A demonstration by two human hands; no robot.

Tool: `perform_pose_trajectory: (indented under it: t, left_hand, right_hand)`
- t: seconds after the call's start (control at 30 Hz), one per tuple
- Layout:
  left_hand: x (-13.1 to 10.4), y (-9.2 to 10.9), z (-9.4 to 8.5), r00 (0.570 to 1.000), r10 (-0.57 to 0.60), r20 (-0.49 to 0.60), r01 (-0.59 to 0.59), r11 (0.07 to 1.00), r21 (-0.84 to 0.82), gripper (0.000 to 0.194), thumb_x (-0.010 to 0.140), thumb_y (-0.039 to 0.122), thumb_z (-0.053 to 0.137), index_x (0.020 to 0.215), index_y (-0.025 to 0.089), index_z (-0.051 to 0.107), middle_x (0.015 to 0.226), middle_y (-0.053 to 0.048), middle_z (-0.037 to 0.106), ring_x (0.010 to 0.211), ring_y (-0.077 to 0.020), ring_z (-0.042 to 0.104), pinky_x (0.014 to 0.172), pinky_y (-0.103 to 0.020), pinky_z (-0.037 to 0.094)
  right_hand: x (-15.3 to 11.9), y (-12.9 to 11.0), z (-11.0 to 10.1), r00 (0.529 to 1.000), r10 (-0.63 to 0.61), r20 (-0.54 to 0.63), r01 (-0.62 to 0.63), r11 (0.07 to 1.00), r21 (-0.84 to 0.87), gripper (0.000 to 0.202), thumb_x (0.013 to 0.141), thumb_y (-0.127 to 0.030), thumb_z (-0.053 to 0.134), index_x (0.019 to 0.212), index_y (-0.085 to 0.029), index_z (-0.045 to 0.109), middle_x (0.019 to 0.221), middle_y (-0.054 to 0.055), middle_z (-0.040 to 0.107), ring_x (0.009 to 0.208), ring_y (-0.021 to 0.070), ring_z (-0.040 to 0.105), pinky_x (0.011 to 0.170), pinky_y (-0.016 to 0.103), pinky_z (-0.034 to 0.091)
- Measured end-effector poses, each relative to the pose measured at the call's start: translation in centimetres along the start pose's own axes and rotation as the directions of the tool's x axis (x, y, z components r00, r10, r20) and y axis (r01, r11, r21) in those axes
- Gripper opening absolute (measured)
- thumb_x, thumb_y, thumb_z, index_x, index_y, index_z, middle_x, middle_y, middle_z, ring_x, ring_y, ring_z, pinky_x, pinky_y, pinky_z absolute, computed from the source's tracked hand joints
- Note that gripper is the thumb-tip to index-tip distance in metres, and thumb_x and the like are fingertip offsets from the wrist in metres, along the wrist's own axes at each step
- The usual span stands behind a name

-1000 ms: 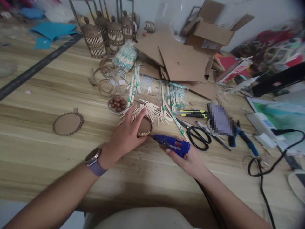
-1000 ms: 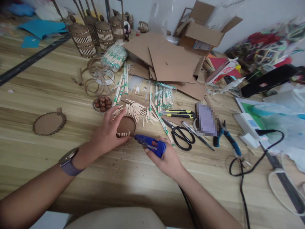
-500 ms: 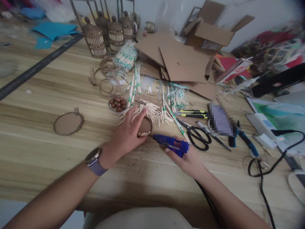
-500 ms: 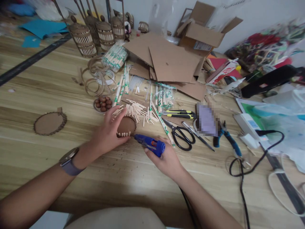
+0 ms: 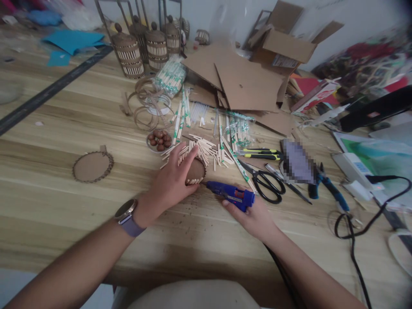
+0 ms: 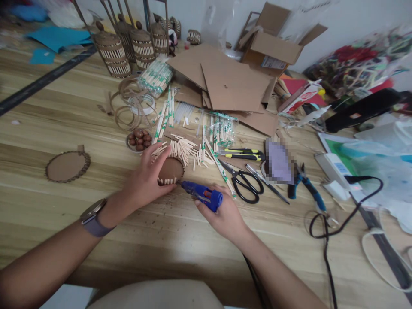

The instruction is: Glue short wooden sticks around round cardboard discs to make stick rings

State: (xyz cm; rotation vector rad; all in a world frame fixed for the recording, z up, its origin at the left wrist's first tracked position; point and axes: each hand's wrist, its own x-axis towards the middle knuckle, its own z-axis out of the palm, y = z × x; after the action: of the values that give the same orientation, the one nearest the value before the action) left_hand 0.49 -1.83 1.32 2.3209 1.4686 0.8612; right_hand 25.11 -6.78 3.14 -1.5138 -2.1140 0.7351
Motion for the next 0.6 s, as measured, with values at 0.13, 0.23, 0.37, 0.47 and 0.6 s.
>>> perform_pose_trajectory:
  t: [0.13,0.23,0.37,0.47,0.6]
  left_hand:
    - [0.00,-0.01,-0.02,1.000,0.010,-0.004,-0.010,1.000,0.000,0.107,0.070,0.020,0.087,0.155,0.031,0.022,0.156,-0.016,0.029,0.146,-0.0386,0.037,0.115,-0.054,0.044]
    - [0.01,0.00,-0.01,1.000,0.010,-0.006,-0.010,1.000,-0.002,0.107,0.071,0.019,0.086,0.155,0.032,0.022,0.156,-0.015,0.029,0.146,-0.0383,0.037,0.115,-0.055,0.044]
    - [-0.01,0.03,-0.01,1.000,0.006,-0.003,-0.006,1.000,-0.005,0.107,0.071,0.019,0.086,0.155,0.032,0.022,0.156,-0.016,0.029,0.147,-0.0383,0.037,0.116,-0.055,0.043]
    - [0.00,0.01,0.00,1.000,0.012,-0.006,-0.012,1.000,-0.006,0.107,0.071,0.020,0.086,0.155,0.033,0.021,0.155,-0.016,0.029,0.146,-0.0387,0.038,0.115,-0.056,0.044]
    - [0.02,-0.09,0.06,1.000,0.022,-0.008,-0.022,1.000,0.004,0.108,0.070,0.020,0.087,0.155,0.031,0.021,0.154,-0.017,0.030,0.145,-0.0393,0.039,0.115,-0.056,0.043]
  right_hand:
    - [0.02,-0.02,-0.04,1.000,-0.004,0.012,0.004,1.000,-0.009,0.026,0.092,-0.039,0.056,0.087,-0.019,0.072,0.087,0.009,0.074,0.084,0.0273,0.067,0.075,0.038,0.051]
    - [0.07,-0.11,-0.02,1.000,0.004,0.022,-0.004,1.000,-0.006,0.027,0.092,-0.039,0.056,0.088,-0.019,0.073,0.087,0.009,0.074,0.085,0.0271,0.067,0.076,0.038,0.051]
    - [0.09,-0.13,-0.02,1.000,0.005,0.021,-0.005,1.000,-0.004,0.028,0.093,-0.040,0.055,0.087,-0.019,0.072,0.085,0.009,0.072,0.083,0.0268,0.067,0.076,0.038,0.051]
    - [0.07,-0.13,-0.01,1.000,0.001,0.027,-0.001,1.000,-0.010,0.027,0.093,-0.040,0.055,0.086,-0.020,0.072,0.086,0.009,0.073,0.084,0.0266,0.067,0.077,0.038,0.051]
    - [-0.01,-0.28,0.21,1.000,-0.008,-0.020,0.008,1.000,-0.013,0.023,0.092,-0.039,0.057,0.083,-0.021,0.069,0.082,0.007,0.071,0.081,0.0258,0.066,0.076,0.037,0.051]
